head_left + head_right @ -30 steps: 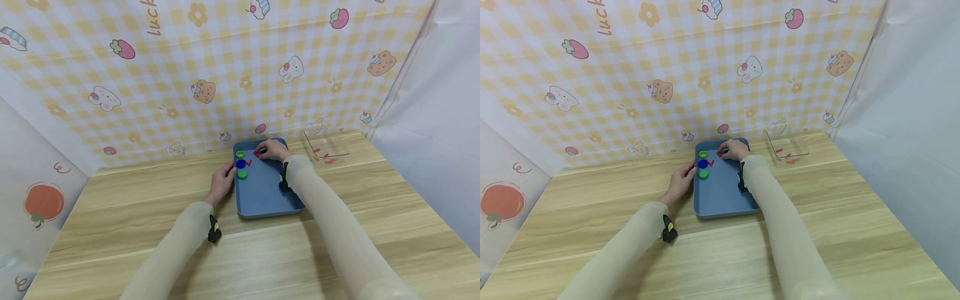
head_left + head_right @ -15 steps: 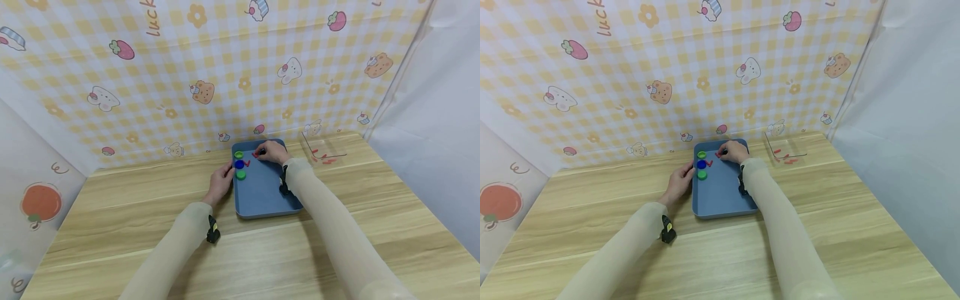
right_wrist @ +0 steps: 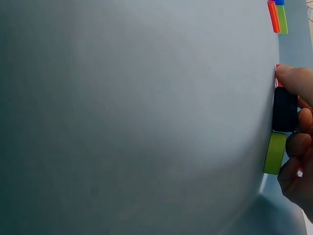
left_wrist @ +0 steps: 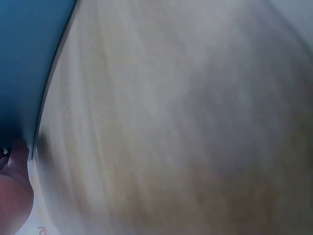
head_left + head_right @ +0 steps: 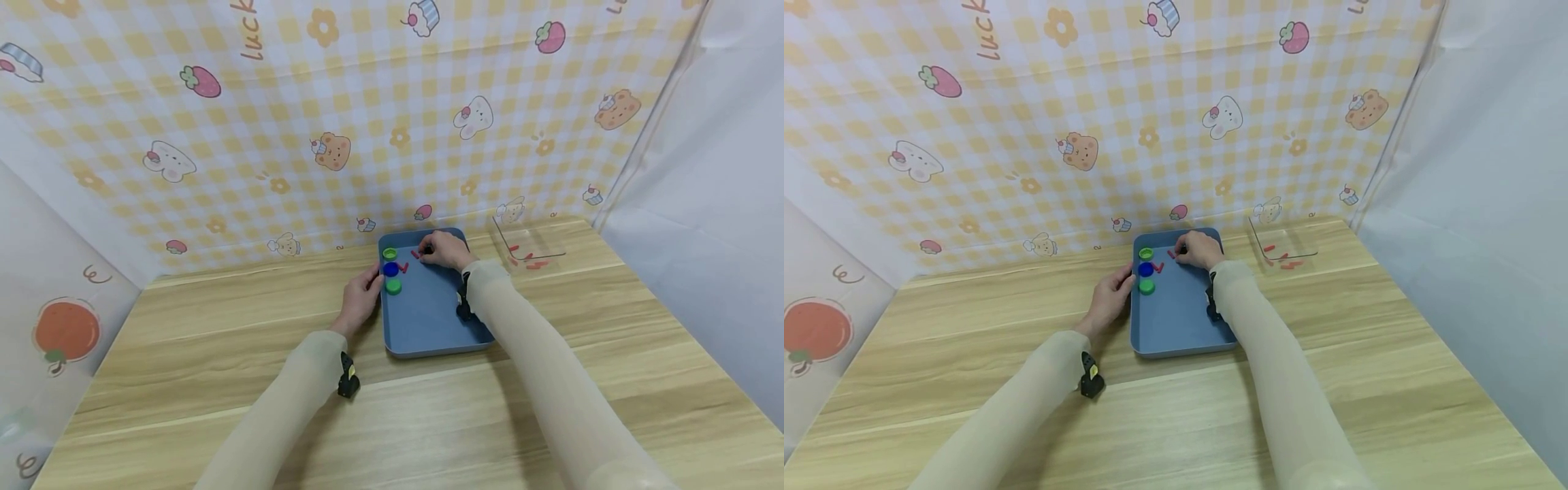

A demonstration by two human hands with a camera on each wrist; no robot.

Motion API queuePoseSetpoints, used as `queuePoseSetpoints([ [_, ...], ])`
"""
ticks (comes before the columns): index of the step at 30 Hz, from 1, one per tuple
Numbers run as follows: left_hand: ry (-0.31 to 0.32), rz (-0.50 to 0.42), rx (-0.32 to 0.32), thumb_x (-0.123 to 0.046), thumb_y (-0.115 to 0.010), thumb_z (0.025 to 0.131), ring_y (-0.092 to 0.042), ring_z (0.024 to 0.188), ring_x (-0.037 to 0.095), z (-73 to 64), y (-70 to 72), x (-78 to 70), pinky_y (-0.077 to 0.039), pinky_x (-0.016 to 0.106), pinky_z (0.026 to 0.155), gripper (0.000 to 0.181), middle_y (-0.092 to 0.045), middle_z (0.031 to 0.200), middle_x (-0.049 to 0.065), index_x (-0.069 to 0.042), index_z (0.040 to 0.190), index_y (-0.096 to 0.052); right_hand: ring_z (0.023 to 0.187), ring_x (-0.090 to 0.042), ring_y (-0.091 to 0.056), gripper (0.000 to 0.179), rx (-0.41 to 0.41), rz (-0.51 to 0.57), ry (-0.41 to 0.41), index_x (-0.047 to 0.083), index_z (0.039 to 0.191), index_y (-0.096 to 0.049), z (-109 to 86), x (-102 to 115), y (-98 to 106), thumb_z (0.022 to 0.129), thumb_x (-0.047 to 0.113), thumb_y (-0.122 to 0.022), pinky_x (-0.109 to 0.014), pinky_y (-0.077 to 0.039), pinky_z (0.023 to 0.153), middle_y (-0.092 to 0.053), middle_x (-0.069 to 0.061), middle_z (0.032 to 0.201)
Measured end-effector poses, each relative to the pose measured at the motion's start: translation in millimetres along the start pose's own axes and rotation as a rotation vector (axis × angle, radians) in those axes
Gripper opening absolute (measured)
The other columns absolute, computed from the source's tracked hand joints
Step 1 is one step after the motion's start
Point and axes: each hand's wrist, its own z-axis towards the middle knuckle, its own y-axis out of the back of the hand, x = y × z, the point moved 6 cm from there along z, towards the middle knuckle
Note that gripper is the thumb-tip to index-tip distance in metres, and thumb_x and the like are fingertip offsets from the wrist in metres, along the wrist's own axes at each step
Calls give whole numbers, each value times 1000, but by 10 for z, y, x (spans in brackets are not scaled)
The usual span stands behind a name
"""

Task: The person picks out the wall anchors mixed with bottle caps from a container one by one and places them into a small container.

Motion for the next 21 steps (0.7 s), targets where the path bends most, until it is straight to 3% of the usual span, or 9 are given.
queuePoseSetpoints([
  [6, -2, -14, -5, -15, -48, 99, -40, 134, 23, -3, -6, -5, -35, 35, 110, 41, -45, 143, 10, -3, 138, -44, 89, -23, -60, 22, -3, 46, -4, 8, 106, -69, -22, -4, 11, 87, 19, -68, -39, -50, 82, -67, -10, 104],
  [11, 6, -13, -4, -15, -48, 99, -39, 134, 23, -8, -12, -4, -35, 36, 110, 42, -44, 143, 10, -3, 139, -44, 76, -20, -59, 24, -10, 142, -33, 5, 109, -68, -48, -17, 48, 87, 17, -66, -35, -49, 73, -67, -11, 98],
  [17, -1, -21, -13, -15, -48, 99, -40, 134, 24, -11, -4, -11, -35, 36, 110, 42, -45, 143, 11, -2, 138, -44, 60, -14, -48, 23, -87, 205, -1, 1, 106, -68, -40, -13, 139, 87, 14, -66, -26, -41, 59, -57, -6, 71],
  [21, -15, -19, -15, -14, -48, 99, -40, 133, 25, -14, 1, -13, -36, 37, 109, 41, -45, 142, 12, -1, 138, -45, 61, -14, -44, 22, -127, 224, 23, -1, 104, -68, -46, 13, 201, 86, 12, -67, -25, -37, 57, -53, -4, 69],
])
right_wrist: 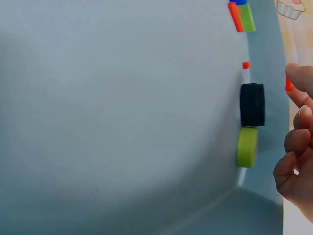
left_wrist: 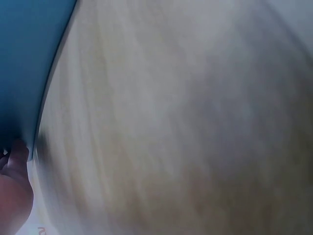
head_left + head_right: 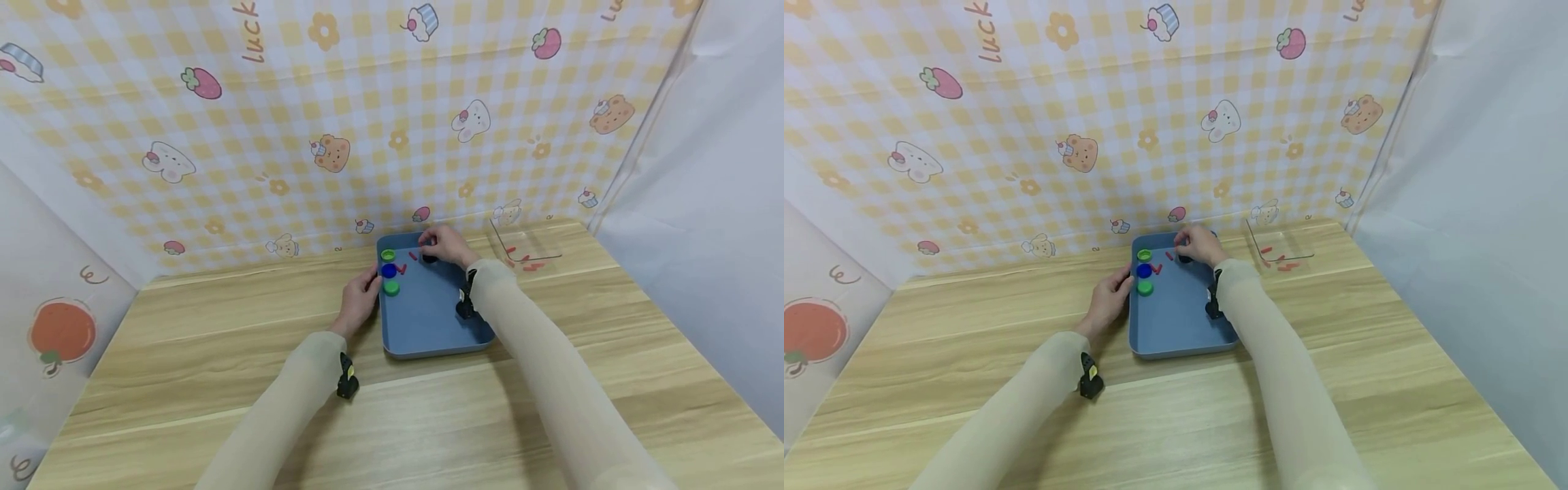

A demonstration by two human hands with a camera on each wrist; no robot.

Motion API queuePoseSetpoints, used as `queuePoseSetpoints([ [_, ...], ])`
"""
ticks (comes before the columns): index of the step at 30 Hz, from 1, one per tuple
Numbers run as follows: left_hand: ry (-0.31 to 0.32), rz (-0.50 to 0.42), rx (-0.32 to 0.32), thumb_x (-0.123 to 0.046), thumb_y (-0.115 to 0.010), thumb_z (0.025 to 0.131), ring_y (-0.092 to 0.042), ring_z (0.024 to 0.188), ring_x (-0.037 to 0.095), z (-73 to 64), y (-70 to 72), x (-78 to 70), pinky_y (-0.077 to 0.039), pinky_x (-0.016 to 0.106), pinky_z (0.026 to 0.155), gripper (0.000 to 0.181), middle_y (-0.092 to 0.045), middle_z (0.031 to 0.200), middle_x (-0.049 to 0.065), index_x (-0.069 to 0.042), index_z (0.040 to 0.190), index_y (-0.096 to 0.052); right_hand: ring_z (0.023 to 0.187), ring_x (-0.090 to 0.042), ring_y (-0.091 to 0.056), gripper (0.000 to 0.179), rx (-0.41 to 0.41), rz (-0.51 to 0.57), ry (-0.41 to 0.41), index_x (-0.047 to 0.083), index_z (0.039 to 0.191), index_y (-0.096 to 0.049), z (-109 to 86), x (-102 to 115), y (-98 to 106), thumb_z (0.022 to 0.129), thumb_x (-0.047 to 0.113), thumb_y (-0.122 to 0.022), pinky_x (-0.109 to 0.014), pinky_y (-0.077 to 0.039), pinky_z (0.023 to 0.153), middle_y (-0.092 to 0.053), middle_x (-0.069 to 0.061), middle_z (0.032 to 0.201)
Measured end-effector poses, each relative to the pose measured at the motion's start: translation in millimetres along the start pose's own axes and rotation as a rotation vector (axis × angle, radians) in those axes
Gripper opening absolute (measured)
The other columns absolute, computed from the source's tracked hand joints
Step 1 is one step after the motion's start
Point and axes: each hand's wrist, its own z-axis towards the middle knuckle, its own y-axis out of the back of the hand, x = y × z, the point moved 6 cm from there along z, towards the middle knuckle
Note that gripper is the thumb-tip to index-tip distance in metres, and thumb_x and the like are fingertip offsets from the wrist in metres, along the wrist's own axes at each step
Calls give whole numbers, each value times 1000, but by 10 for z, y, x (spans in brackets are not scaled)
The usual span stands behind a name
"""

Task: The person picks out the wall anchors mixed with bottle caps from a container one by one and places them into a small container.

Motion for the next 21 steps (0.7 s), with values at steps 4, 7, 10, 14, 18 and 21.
queuePoseSetpoints([
  [4, 3, 7, 6, -14, -48, 99, -40, 133, 26, 2, -7, 10, -36, 38, 109, 42, -45, 142, 13, -1, 138, -44, 62, -17, -41, 21, -19, 39, -1, -1, 104, -68, -22, 22, 56, 87, 11, -66, -26, -33, 57, -49, -4, 70],
  [7, 8, 15, 5, -14, -48, 99, -40, 133, 26, 1, -5, 8, -36, 38, 109, 42, -45, 142, 12, -2, 138, -44, 62, -18, -40, 19, -44, 62, 0, 0, 103, -68, -44, 34, 107, 87, 12, -65, -27, -32, 57, -47, -3, 68],
  [10, 13, 21, 1, -15, -48, 99, -40, 133, 25, -1, -1, 7, -36, 38, 110, 42, -45, 143, 12, -2, 138, -44, 63, -19, -40, 19, -63, 87, -2, 1, 103, -67, -69, 37, 155, 88, 13, -65, -28, -33, 59, -45, -3, 69],
  [14, 11, 20, -6, -16, -48, 99, -41, 133, 25, 2, 2, 11, -36, 37, 110, 41, -45, 142, 11, -3, 138, -45, 66, -20, -40, 21, -84, 126, -18, 0, 105, -67, -115, 25, 216, 89, 13, -64, -29, -33, 61, -45, -3, 71],
  [18, -5, 17, -4, -15, -48, 99, -41, 133, 26, -5, 6, -7, -36, 38, 110, 41, -45, 142, 12, -1, 138, -45, 66, -19, -40, 23, -108, 121, -23, -1, 108, -66, -166, 3, 286, 89, 12, -64, -28, -32, 60, -46, -3, 72],
  [21, -11, 16, -4, -14, -48, 99, -41, 133, 26, -6, 4, -16, -36, 38, 109, 42, -45, 142, 13, -1, 138, -44, 67, -19, -40, 25, -125, 116, -37, -2, 109, -65, -211, -17, 346, 89, 13, -64, -28, -32, 60, -45, -3, 73],
])
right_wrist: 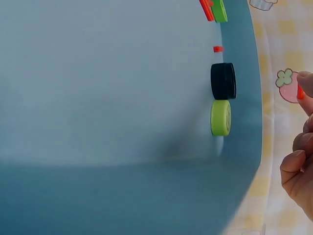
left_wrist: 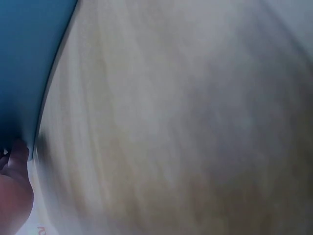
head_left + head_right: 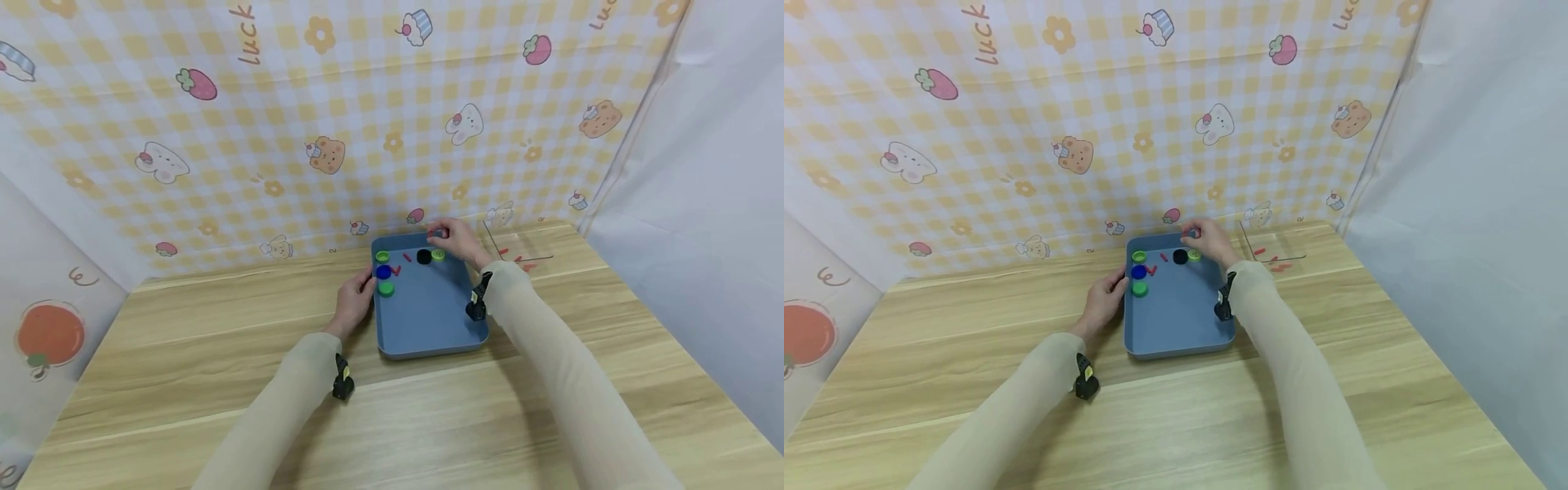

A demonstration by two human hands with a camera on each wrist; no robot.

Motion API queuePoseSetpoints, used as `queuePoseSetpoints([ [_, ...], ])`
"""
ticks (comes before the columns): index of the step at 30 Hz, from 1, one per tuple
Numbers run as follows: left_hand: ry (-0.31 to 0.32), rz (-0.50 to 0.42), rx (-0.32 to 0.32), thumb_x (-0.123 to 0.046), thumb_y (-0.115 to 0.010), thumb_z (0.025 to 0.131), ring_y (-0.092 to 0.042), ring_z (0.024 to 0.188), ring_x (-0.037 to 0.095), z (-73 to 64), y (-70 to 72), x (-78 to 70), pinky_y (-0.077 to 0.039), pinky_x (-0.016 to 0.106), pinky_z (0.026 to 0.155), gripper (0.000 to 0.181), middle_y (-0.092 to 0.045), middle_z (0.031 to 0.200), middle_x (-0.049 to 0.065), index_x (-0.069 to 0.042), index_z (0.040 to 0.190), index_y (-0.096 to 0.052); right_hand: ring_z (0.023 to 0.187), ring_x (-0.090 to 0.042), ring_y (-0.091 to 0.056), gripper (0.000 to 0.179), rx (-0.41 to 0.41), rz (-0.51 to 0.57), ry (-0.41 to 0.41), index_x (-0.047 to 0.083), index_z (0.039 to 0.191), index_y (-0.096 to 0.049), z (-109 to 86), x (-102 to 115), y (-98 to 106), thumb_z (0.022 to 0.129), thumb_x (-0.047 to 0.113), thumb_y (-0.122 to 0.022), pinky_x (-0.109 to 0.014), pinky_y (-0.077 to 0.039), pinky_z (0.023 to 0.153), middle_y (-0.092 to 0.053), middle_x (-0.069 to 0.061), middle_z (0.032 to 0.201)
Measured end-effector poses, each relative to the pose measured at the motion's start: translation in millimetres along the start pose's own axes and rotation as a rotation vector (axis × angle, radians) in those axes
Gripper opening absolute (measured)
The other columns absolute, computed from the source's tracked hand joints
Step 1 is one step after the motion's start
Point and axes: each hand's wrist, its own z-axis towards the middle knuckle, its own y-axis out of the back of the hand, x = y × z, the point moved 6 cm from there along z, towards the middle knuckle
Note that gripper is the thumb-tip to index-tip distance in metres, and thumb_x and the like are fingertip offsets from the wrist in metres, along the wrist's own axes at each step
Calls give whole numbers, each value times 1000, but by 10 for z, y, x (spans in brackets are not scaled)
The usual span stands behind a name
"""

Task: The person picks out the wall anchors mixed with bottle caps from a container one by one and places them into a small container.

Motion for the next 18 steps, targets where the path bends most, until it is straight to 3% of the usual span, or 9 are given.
queuePoseSetpoints([
  [6, 1, -6, -3, -13, -48, 99, -41, 133, 26, 10, -3, 2, -36, 38, 109, 41, -45, 142, 12, 0, 138, -44, 68, -21, -38, 26, -33, 53, -44, -1, 111, -63, -76, 0, 118, 91, 14, -62, -30, -32, 61, -43, -5, 75],
  [18, 0, -10, 2, -13, -48, 99, -41, 133, 27, -9, -8, -2, -36, 39, 110, 41, -45, 142, 13, -1, 138, -44, 59, -17, -35, 19, -137, 36, -27, 0, 104, -64, -130, 4, 331, 89, 12, -63, -27, -32, 58, -37, -3, 69],
])
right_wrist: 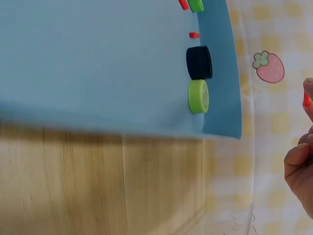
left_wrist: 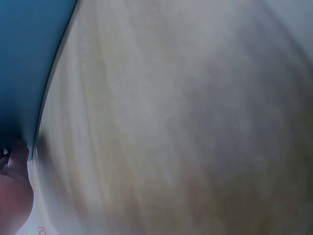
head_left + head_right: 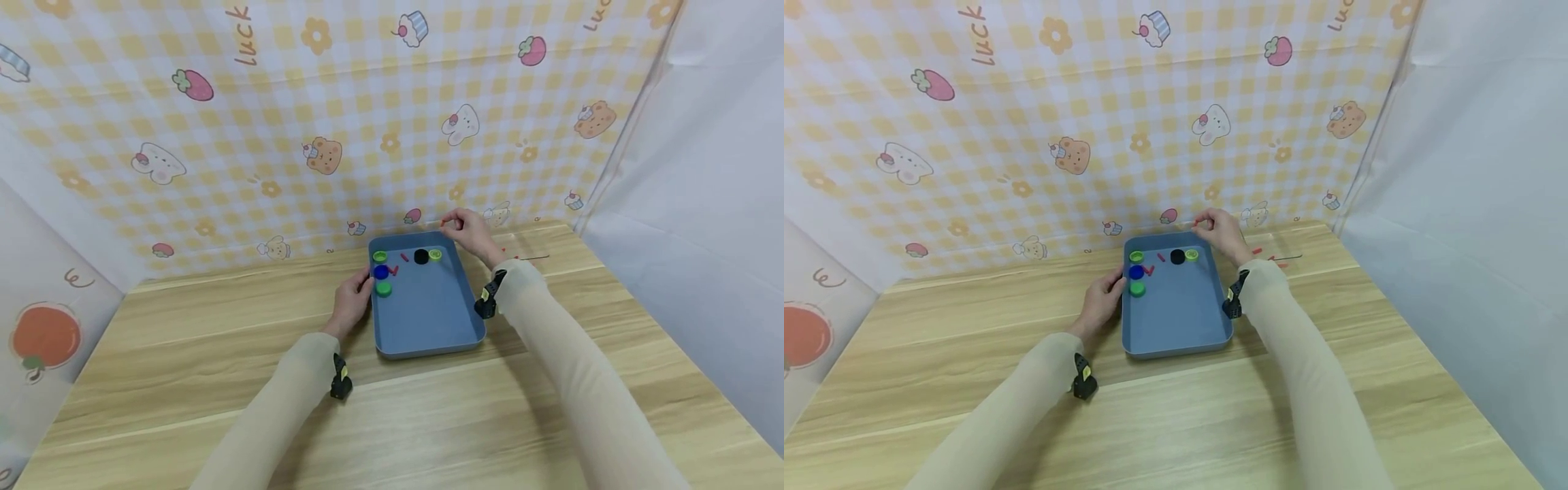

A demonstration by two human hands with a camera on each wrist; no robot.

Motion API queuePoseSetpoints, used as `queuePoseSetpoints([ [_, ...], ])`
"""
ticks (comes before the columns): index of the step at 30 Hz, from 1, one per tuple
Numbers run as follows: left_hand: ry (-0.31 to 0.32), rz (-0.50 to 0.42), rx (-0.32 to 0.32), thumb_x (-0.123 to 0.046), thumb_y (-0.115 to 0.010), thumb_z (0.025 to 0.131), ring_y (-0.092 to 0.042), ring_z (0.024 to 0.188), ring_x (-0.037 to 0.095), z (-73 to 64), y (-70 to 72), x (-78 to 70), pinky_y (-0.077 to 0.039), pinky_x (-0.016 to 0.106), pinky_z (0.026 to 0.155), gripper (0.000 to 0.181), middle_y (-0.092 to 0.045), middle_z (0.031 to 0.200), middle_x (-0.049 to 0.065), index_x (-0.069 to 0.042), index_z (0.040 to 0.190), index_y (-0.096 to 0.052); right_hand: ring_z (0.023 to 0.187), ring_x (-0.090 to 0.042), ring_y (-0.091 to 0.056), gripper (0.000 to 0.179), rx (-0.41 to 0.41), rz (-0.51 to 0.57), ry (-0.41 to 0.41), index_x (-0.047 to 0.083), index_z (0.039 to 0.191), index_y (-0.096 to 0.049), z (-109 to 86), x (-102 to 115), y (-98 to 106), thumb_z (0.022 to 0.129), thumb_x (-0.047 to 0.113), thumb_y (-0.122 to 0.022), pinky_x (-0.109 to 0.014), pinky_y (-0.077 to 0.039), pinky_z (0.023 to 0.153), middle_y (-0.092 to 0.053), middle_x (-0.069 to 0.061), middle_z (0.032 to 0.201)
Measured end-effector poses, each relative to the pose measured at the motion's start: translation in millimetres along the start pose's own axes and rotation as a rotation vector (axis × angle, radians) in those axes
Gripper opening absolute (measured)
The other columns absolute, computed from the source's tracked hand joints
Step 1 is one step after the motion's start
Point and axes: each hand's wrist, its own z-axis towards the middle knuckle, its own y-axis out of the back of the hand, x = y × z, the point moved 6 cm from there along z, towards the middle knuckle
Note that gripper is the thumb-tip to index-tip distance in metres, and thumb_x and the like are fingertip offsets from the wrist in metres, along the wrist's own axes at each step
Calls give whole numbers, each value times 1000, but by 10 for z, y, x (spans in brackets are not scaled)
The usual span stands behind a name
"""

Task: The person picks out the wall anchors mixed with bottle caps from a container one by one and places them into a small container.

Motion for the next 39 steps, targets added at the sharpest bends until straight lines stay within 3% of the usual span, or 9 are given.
queuePoseSetpoints([
  [8, 4, 29, -4, -15, -48, 99, -41, 133, 28, -11, 6, 42, -36, 39, 110, 42, -45, 143, 12, -3, 139, -45, 53, -13, -31, 24, -73, 42, -11, -3, 108, -64, -64, -89, 172, 89, 12, -64, -29, -38, 69, -35, -2, 64],
  [16, 23, 24, 1, -17, -47, 99, -40, 134, 26, -17, 18, 46, -35, 38, 110, 43, -43, 144, 11, -4, 140, -43, 61, -12, -33, 25, -139, 147, -77, -4, 109, -61, -197, -260, 330, 90, 12, -63, -26, -34, 64, -35, -1, 72],
  [21, 23, 20, 3, -17, -47, 99, -40, 134, 25, -10, 19, 38, -35, 37, 110, 42, -43, 144, 10, -5, 140, -43, 63, -12, -33, 27, -153, 130, -93, -4, 110, -60, -281, -321, 429, 91, 16, -62, -26, -33, 66, -35, -3, 74],
  [27, 16, 19, 6, -16, -47, 99, -39, 134, 27, 3, 8, 37, -35, 38, 111, 43, -42, 145, 12, -4, 140, -42, 56, -9, -31, 24, -207, 69, -99, 1, 107, -63, -343, -414, 532, 91, 19, -62, -23, -32, 54, -36, 0, 72],
  [35, 10, 10, 9, -17, -47, 100, -39, 134, 26, -6, 7, 26, -35, 37, 110, 43, -43, 144, 11, -3, 140, -43, 54, -10, -32, 21, -245, 19, -84, 0, 102, -64, -414, -543, 616, 89, 17, -65, -23, -33, 61, -37, -1, 70],
  [39, 10, 9, 11, -16, -46, 100, -39, 134, 26, -6, 5, 15, -35, 38, 110, 43, -43, 144, 12, -3, 140, -42, 54, -8, -32, 20, -262, 4, -92, 0, 100, -64, -439, -603, 662, 88, 16, -66, -22, -31, 58, -37, -1, 70],
])
